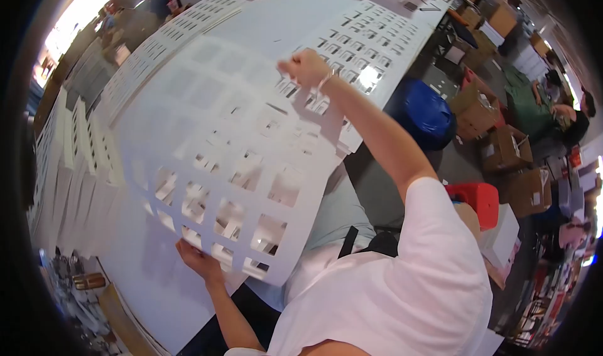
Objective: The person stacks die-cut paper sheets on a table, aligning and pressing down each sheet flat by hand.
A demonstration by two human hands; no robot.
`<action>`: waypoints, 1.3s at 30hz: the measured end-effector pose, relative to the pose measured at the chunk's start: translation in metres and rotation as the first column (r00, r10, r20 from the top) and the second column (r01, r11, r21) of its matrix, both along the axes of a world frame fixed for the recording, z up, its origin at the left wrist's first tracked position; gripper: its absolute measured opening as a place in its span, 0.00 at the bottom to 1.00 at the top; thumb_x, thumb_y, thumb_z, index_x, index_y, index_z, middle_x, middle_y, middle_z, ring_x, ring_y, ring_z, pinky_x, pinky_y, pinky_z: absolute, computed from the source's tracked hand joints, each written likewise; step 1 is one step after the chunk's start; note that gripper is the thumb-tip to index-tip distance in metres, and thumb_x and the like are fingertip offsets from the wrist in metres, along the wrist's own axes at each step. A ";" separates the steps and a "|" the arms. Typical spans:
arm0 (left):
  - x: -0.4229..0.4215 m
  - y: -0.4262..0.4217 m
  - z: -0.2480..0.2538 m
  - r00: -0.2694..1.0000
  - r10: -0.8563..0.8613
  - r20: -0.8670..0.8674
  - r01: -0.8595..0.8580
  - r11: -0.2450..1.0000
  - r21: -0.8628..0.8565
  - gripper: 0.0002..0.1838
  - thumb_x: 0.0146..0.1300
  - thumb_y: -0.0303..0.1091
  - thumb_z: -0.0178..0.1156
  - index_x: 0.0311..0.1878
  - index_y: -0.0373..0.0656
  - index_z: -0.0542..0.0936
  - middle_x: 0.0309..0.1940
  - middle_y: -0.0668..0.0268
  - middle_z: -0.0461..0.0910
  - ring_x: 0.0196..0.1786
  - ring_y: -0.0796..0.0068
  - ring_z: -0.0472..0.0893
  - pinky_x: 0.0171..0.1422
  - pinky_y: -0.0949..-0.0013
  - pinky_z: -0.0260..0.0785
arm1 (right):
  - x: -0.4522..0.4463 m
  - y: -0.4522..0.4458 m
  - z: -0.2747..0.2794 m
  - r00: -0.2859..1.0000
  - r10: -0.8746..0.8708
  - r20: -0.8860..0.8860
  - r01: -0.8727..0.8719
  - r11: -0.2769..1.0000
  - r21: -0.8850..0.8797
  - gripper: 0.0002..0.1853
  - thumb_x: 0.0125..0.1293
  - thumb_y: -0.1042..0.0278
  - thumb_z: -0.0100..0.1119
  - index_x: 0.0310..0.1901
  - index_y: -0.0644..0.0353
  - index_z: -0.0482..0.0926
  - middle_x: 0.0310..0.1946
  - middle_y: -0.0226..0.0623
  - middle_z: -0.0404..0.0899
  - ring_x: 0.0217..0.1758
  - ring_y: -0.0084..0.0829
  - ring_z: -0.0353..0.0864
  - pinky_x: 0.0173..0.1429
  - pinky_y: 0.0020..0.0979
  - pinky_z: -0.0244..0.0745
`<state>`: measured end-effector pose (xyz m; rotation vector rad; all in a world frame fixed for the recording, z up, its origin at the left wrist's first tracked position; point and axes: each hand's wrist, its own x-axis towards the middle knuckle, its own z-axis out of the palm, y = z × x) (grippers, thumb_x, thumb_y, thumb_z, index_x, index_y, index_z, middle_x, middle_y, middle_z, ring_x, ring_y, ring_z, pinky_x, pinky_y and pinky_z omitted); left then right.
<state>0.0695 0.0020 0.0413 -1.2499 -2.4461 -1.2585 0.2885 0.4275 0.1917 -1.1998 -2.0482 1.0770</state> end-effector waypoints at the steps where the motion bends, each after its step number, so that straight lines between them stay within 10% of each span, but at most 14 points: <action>1: 0.010 0.005 0.021 0.978 -0.013 0.210 -0.016 0.991 0.134 0.16 0.72 0.37 0.56 0.55 0.35 0.76 0.49 0.59 0.81 0.50 0.67 0.78 0.57 0.62 0.70 | -0.001 0.008 -0.046 1.000 -0.022 0.017 0.022 0.999 0.034 0.22 0.64 0.50 0.63 0.26 0.65 0.83 0.18 0.36 0.80 0.23 0.23 0.78 0.32 0.30 0.74; 6: -0.003 -0.004 0.028 0.680 -0.001 0.733 -0.356 0.874 0.332 0.31 0.77 0.56 0.45 0.47 0.33 0.80 0.35 0.63 0.82 0.33 0.75 0.77 0.39 0.72 0.69 | -0.013 -0.024 -0.154 0.963 -0.171 0.209 0.121 0.965 0.233 0.22 0.69 0.51 0.56 0.28 0.62 0.83 0.30 0.50 0.84 0.35 0.49 0.84 0.42 0.44 0.78; 13: -0.021 -0.013 0.034 0.679 0.142 0.721 -0.232 0.972 0.027 0.34 0.75 0.56 0.51 0.55 0.25 0.78 0.45 0.51 0.83 0.42 0.65 0.83 0.48 0.64 0.78 | -0.042 -0.066 -0.167 0.841 -0.189 0.506 -0.077 0.885 0.458 0.14 0.68 0.59 0.52 0.34 0.61 0.82 0.37 0.48 0.81 0.46 0.48 0.82 0.48 0.48 0.76; 16: -0.041 -0.010 0.027 0.667 0.147 0.730 -0.253 0.967 0.036 0.31 0.75 0.53 0.53 0.55 0.27 0.79 0.45 0.51 0.83 0.42 0.63 0.83 0.47 0.63 0.79 | -0.047 -0.062 -0.181 0.918 -0.333 0.213 0.217 0.875 0.432 0.16 0.65 0.57 0.55 0.36 0.62 0.83 0.40 0.47 0.83 0.47 0.45 0.82 0.50 0.46 0.77; 34: -0.111 0.006 -0.012 0.549 0.054 0.834 -0.269 0.956 0.115 0.27 0.74 0.49 0.54 0.55 0.29 0.80 0.43 0.54 0.84 0.42 0.63 0.83 0.46 0.64 0.79 | -0.026 -0.052 -0.117 0.973 -0.222 0.056 0.221 0.975 0.030 0.20 0.69 0.48 0.54 0.45 0.59 0.74 0.36 0.50 0.80 0.43 0.46 0.81 0.44 0.48 0.75; 35: -0.122 0.001 -0.023 0.564 0.039 0.825 -0.243 0.962 0.121 0.26 0.74 0.49 0.54 0.55 0.29 0.80 0.43 0.54 0.84 0.42 0.63 0.83 0.46 0.64 0.79 | -0.024 -0.038 -0.154 0.989 -0.018 0.147 -0.043 0.915 0.402 0.15 0.66 0.55 0.56 0.44 0.57 0.75 0.41 0.49 0.79 0.44 0.46 0.81 0.47 0.46 0.77; 36: -0.113 0.000 -0.032 0.634 0.032 0.773 -0.197 0.973 0.122 0.23 0.73 0.46 0.55 0.52 0.32 0.82 0.39 0.56 0.84 0.39 0.64 0.83 0.42 0.64 0.79 | -0.015 -0.042 -0.138 0.884 0.097 0.458 -0.314 0.848 0.428 0.12 0.61 0.60 0.58 0.43 0.57 0.77 0.44 0.47 0.78 0.47 0.47 0.80 0.50 0.46 0.78; 39: -0.096 0.023 -0.038 0.865 0.178 0.470 -0.203 0.979 0.003 0.22 0.72 0.44 0.59 0.26 0.37 0.80 0.18 0.69 0.76 0.25 0.77 0.74 0.31 0.67 0.66 | -0.006 -0.036 -0.180 0.841 0.152 0.520 -0.462 0.702 0.542 0.13 0.59 0.60 0.60 0.42 0.57 0.78 0.41 0.45 0.78 0.47 0.47 0.78 0.50 0.49 0.77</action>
